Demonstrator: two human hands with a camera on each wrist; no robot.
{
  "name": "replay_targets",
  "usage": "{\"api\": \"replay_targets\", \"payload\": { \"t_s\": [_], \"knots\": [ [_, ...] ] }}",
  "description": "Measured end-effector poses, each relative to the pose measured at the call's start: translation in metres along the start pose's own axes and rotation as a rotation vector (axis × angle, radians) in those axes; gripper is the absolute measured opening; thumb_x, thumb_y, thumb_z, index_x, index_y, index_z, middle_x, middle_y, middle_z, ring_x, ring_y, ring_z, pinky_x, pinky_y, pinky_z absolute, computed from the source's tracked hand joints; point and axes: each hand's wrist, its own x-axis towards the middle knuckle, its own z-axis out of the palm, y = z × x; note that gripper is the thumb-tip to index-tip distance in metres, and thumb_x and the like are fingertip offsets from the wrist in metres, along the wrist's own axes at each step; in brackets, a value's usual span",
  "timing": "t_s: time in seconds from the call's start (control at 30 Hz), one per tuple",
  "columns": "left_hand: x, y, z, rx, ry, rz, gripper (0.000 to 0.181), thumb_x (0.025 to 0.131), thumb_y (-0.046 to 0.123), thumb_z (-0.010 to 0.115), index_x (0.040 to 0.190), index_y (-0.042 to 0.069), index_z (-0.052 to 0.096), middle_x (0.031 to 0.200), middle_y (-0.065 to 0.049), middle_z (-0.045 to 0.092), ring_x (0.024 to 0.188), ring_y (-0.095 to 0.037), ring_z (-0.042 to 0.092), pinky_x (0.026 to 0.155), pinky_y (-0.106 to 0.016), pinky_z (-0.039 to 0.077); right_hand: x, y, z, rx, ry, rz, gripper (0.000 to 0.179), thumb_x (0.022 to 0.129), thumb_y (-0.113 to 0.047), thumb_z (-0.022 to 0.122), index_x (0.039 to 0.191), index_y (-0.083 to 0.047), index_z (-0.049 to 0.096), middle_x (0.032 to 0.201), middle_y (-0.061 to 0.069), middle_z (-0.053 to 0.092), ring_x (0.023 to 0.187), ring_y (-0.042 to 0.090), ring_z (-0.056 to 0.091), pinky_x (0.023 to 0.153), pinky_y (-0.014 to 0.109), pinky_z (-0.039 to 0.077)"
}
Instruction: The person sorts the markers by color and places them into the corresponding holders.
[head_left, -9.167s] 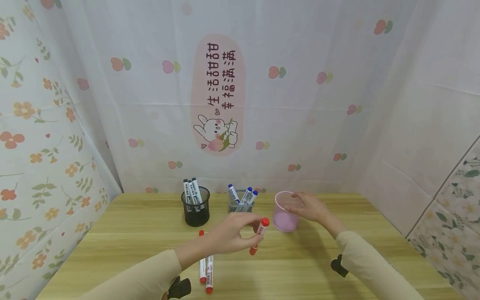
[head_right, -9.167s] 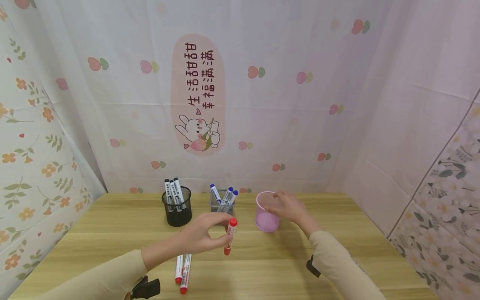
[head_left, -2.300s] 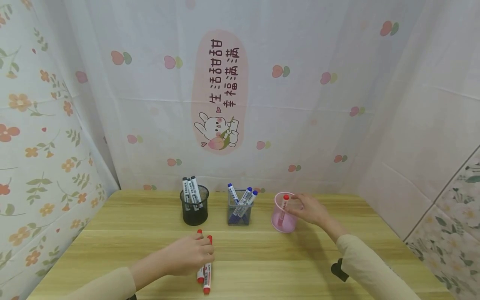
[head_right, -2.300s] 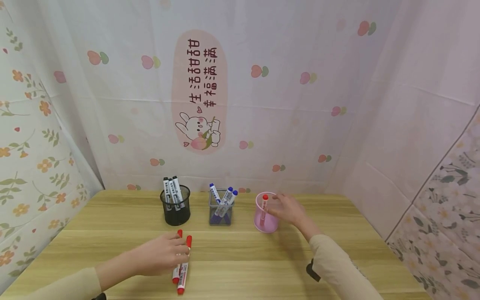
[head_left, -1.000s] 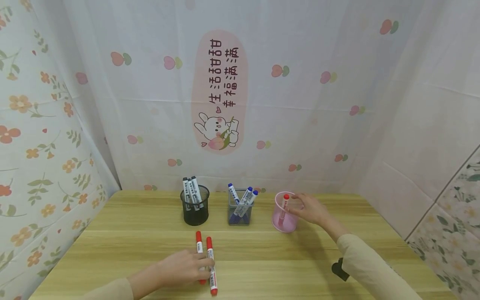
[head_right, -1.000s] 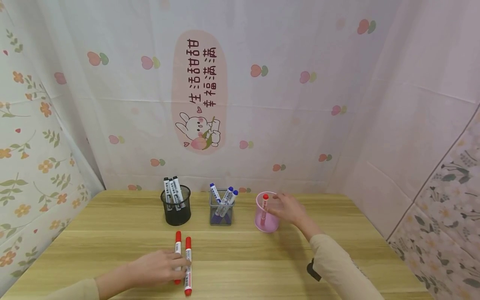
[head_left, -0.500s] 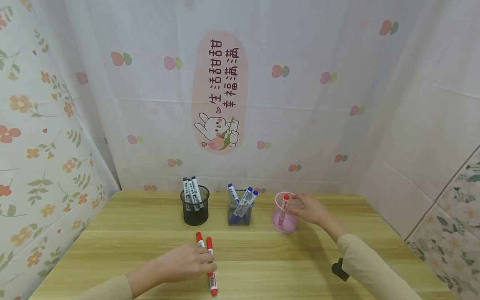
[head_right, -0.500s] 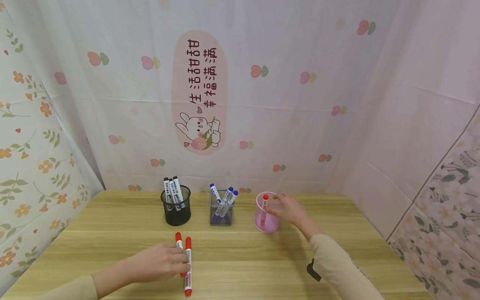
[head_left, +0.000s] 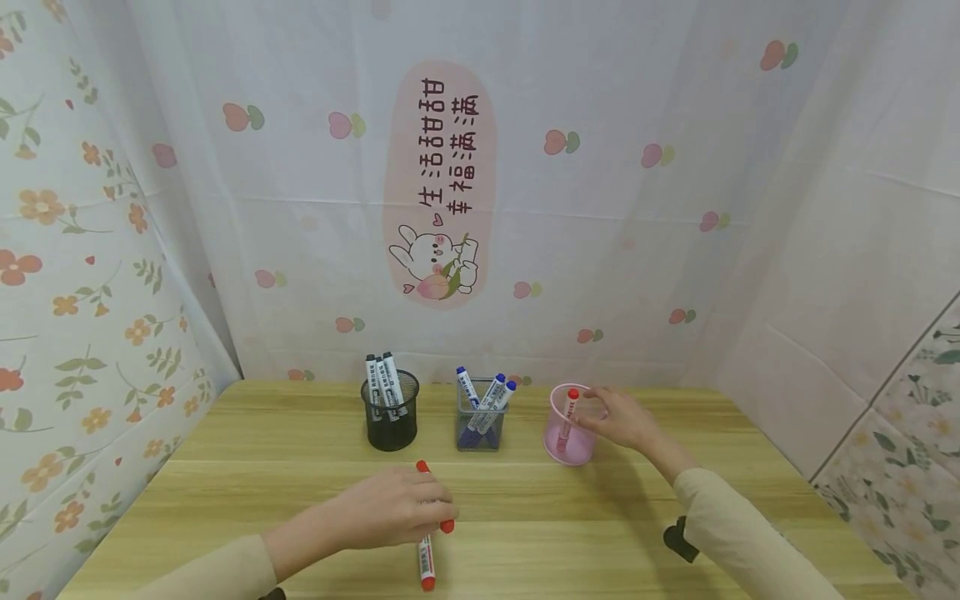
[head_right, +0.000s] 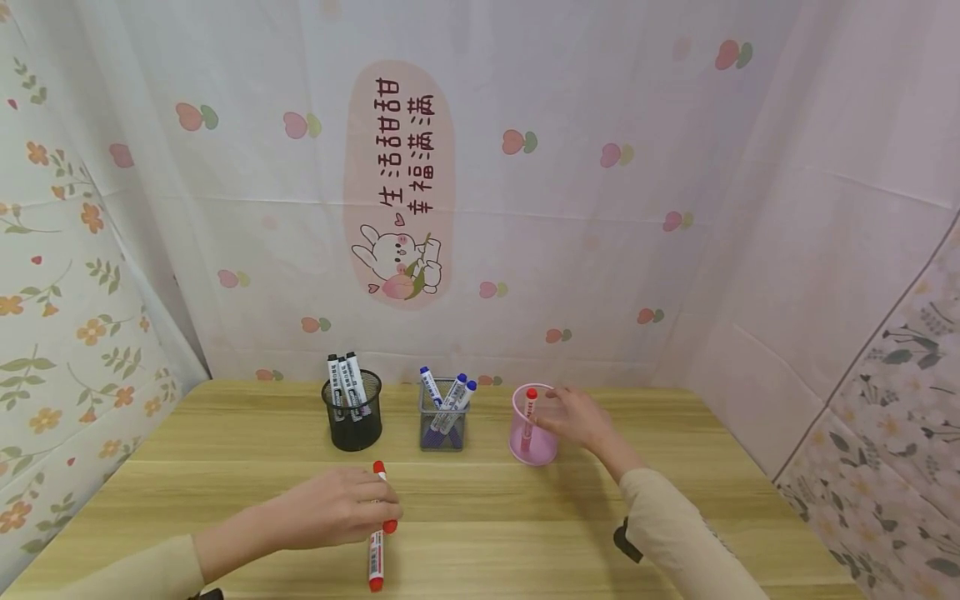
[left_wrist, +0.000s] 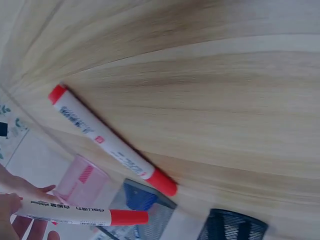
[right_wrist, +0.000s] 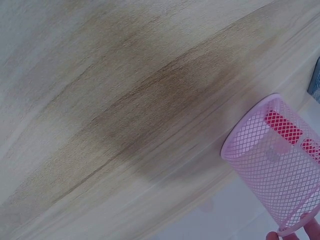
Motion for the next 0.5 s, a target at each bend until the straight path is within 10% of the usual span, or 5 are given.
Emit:
{"api": "replay_targets", "payload": {
  "t_s": [0.5],
  "knots": [
    [0.034,0.002,0.000,-0.430,0.066,-0.230,0.016,0.085,0.015,0.058,0.100,0.010,0.058,0.092,0.008,0.059,0.083,0.002,0.052,0.073,-0.009,0.040,0.001,0.002,0.002,0.011,0.004,0.004,0.054,0.079,-0.037,0.063,0.113,0.004,0.054,0.113,0.025,0.051,0.103,0.041,0.047,0.080,0.054,0.039]
  ]
}}
